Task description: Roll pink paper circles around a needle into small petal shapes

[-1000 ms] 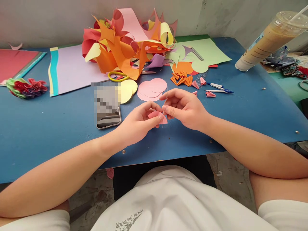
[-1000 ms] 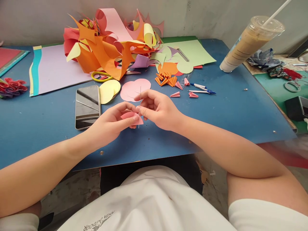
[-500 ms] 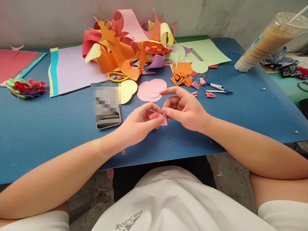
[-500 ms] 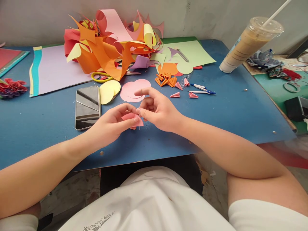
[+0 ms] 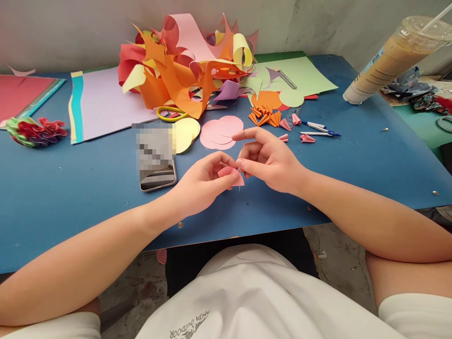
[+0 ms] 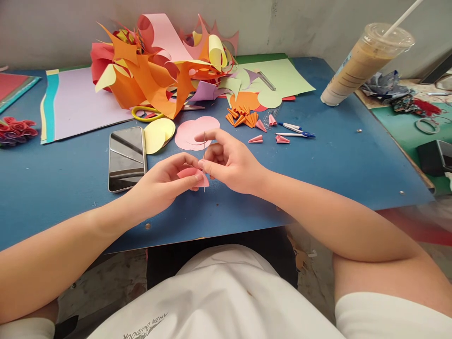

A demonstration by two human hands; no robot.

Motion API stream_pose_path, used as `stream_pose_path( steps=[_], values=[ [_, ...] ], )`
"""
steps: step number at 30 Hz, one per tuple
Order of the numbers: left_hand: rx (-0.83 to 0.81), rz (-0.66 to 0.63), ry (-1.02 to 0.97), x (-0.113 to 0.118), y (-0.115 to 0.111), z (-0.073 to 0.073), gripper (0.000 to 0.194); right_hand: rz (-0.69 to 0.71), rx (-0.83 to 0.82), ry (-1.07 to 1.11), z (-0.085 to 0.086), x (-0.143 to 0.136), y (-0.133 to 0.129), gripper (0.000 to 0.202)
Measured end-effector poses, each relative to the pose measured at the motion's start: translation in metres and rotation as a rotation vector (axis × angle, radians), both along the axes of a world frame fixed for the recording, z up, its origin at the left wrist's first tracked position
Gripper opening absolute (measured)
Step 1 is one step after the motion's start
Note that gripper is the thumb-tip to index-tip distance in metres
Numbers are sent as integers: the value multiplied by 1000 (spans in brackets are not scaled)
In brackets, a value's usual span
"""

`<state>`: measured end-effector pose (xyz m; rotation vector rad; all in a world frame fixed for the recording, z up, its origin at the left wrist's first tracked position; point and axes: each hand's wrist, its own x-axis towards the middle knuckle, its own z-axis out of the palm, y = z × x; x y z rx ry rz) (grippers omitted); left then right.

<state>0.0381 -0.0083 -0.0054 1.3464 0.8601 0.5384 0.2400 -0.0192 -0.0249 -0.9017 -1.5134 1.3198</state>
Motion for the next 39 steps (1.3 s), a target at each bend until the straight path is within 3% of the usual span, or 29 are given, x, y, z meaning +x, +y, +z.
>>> stream_pose_path(
  steps=[39],
  values=[
    [0,-24,-11,-1,1,-4,15,-27,1,-24,-5,0,2,33]
  ],
)
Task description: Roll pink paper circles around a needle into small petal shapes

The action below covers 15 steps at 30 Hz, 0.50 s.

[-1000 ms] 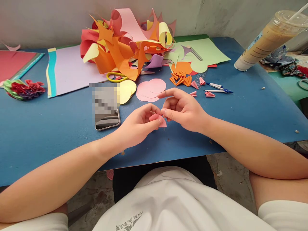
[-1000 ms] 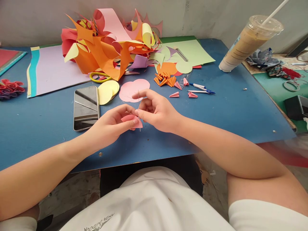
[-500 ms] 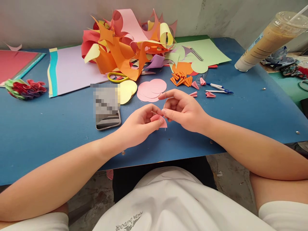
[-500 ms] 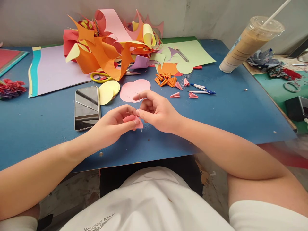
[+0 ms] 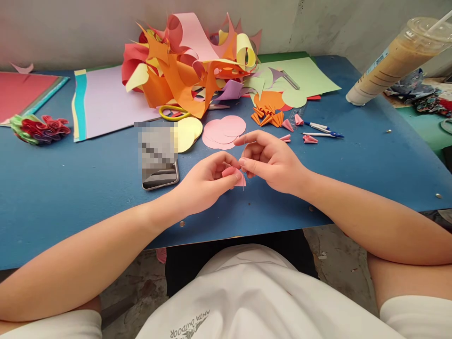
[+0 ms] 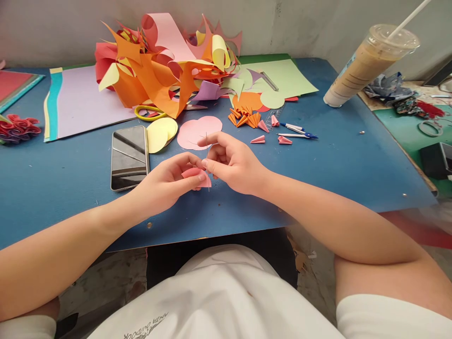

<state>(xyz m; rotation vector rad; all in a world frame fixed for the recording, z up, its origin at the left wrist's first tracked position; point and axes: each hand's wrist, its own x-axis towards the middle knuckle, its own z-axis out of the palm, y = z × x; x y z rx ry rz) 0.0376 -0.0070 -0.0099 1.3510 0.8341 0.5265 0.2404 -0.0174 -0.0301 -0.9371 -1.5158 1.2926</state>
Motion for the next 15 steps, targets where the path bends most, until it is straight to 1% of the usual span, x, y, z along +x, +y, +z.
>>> stream_pose_path(
  steps=[5,10,15],
  values=[
    [14,-2,-9,0,2,-4,18,-4,-11,53,0,0,1,32],
    [7,40,-44,-1,4,-8,29,-14,-14,61,-1,0,1,30],
    [71,105,-27,-1,4,-7,25,-18,-8,64,-2,-1,1,29]
  ],
)
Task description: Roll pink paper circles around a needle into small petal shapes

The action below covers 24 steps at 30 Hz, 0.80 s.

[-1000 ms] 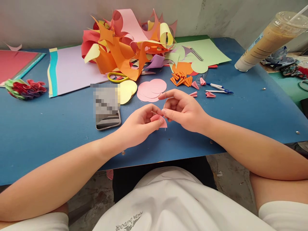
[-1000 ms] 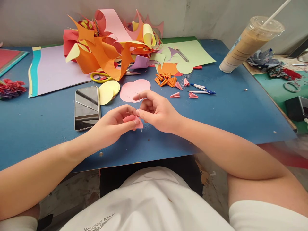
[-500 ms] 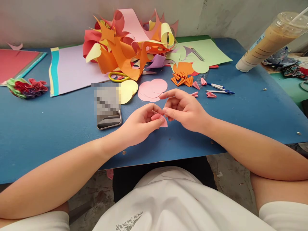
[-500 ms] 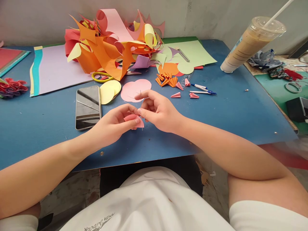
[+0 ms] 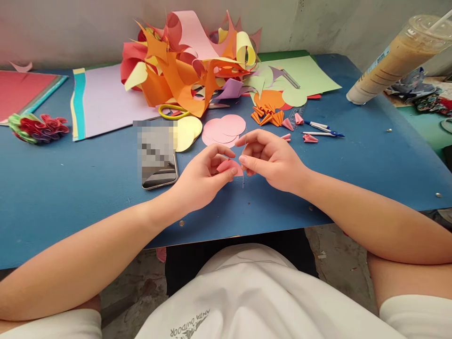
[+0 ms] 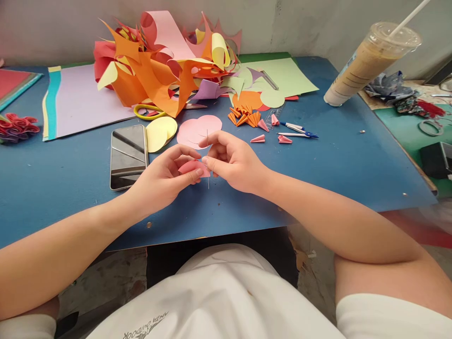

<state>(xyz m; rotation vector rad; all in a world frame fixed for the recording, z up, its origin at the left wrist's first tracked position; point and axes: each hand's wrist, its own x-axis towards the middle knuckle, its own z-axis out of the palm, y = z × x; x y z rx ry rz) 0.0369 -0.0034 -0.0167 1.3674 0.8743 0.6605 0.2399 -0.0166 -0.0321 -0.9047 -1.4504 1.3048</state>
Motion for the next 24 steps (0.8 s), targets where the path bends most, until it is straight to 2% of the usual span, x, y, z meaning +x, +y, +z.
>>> stream_pose_path(
  steps=[11,24],
  values=[
    [19,26,-56,1,-2,4,22,-64,21,81,3,-3,2,30],
    [-54,108,-254,0,-1,3,31,-23,-62,100,7,-3,0,36]
  ],
)
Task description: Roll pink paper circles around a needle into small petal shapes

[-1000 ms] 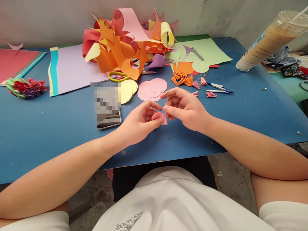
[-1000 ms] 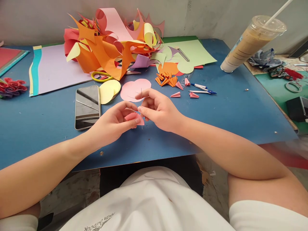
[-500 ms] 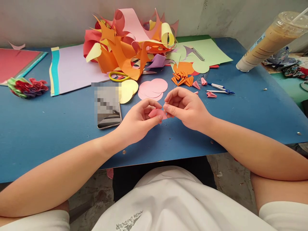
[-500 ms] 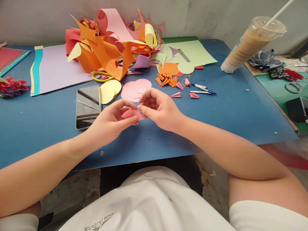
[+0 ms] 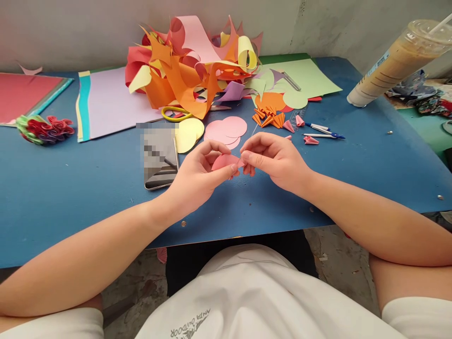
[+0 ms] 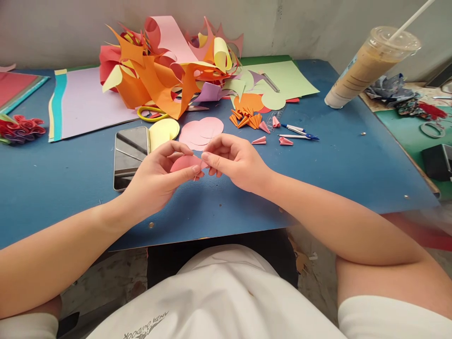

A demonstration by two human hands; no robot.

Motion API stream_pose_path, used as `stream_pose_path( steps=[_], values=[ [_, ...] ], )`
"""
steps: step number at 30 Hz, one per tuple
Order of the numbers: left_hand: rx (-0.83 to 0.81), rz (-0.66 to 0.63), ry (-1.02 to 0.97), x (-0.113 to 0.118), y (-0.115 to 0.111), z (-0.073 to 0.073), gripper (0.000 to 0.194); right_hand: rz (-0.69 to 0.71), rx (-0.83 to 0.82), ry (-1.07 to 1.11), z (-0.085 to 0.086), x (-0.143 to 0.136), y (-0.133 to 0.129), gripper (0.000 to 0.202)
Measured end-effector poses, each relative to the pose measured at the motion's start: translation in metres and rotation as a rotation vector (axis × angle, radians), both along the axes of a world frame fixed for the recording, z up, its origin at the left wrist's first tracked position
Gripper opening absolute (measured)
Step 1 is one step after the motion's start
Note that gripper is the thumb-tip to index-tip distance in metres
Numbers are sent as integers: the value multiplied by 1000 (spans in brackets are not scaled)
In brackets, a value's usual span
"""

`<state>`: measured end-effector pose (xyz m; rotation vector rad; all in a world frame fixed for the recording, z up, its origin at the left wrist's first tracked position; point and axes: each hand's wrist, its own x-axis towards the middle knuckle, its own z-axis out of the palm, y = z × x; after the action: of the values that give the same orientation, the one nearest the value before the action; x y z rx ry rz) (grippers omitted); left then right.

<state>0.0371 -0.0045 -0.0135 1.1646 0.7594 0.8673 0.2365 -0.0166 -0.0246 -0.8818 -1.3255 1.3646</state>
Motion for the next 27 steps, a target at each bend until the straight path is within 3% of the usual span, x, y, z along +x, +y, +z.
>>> stream_pose_path(
  steps=[3,9,21,27],
  values=[
    [35,22,4,-1,0,2,32,46,41,-71,0,1,-1,27],
    [86,49,52,-1,1,2,37,-17,319,-271,0,3,-3,7],
    [81,9,40,-1,2,2,33,-29,511,-288,-5,6,1,4],
    [70,-13,70,-2,3,1,39,-66,632,-402,-3,9,3,5]
  ],
)
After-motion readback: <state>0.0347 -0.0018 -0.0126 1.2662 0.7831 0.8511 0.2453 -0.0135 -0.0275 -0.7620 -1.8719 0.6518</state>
